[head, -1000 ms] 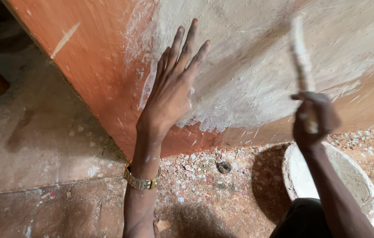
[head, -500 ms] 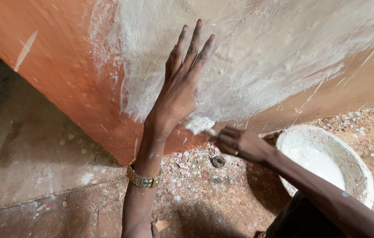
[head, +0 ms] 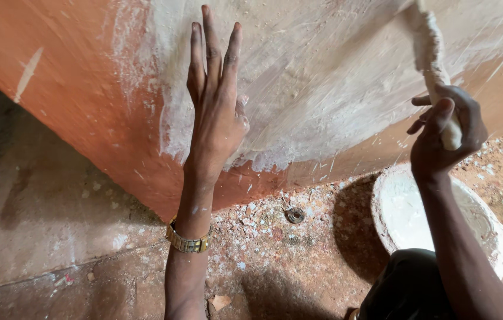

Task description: The person repeatedly dips a brush into a white bucket and applies white paint to a reddish-brown wall. The person uses the left hand to steady the wall while the right hand brushes paint in broad strokes. The painted area gradually expands across the wall surface.

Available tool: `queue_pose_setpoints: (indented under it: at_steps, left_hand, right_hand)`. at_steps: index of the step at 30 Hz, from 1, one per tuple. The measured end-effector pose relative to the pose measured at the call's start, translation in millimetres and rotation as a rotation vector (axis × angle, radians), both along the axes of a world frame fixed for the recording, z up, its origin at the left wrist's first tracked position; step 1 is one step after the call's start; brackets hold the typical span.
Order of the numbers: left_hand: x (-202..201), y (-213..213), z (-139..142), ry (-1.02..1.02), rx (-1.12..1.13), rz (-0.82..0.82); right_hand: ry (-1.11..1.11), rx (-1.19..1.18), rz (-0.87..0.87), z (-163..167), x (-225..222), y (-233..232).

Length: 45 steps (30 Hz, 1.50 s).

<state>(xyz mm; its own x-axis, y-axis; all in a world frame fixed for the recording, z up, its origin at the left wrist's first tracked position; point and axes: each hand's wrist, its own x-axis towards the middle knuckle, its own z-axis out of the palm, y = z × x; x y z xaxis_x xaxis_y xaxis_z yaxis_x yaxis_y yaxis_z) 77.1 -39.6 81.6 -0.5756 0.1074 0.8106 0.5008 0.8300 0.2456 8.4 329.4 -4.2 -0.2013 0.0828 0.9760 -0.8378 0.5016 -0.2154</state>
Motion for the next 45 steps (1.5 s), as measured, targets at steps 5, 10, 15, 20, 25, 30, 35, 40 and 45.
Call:
queue_pose_setpoints:
  at_steps: [5, 10, 15, 20, 25, 30, 35, 40, 45]
  left_hand:
    - [4.8, -6.6, 3.2, 0.004, 0.012, 0.003]
    - [3.4, -16.3, -2.4, 0.013, 0.001, 0.017]
    - [-5.8, -22.7, -7.0, 0.037, -0.005, 0.032]
    - [-2.7, -38.3, -9.1, -0.003, 0.074, 0.015]
    - [-3.0, -56.1, -6.4, 0.067, -0.005, 0.292]
    - [-1.7, -78.2, -8.2, 0.106, 0.015, 0.445]
    - [5.5, -84.3, -13.6, 0.098, 0.017, 0.407]
    - [9.0, -86.1, -15.7, 0.074, 0.013, 0.384]
    - [4.9, -95.5, -12.6, 0.135, 0.031, 0.348]
  right_hand:
    - [0.041, 0.049, 0.024, -3.4, -1.9, -34.5]
    - [-0.048, 0.253, 0.130, -17.6, 11.9, -88.0]
    - [-0.290, 0.603, 0.318, -48.0, 35.7, -136.1]
    - [-0.227, 0.811, 0.514, -69.3, 49.5, -155.6]
    - [-0.524, 0.690, 0.514, -54.0, 46.0, -146.9]
    - [-0.187, 0.345, 0.374, -22.2, 36.9, -110.3]
    - [-0.021, 0.154, 0.229, -12.3, 32.5, -105.8]
    - [-0.184, 0.292, 0.291, -20.0, 36.7, -143.0]
    - [-0.937, 0.322, 0.716, -47.5, 66.8, -172.4]
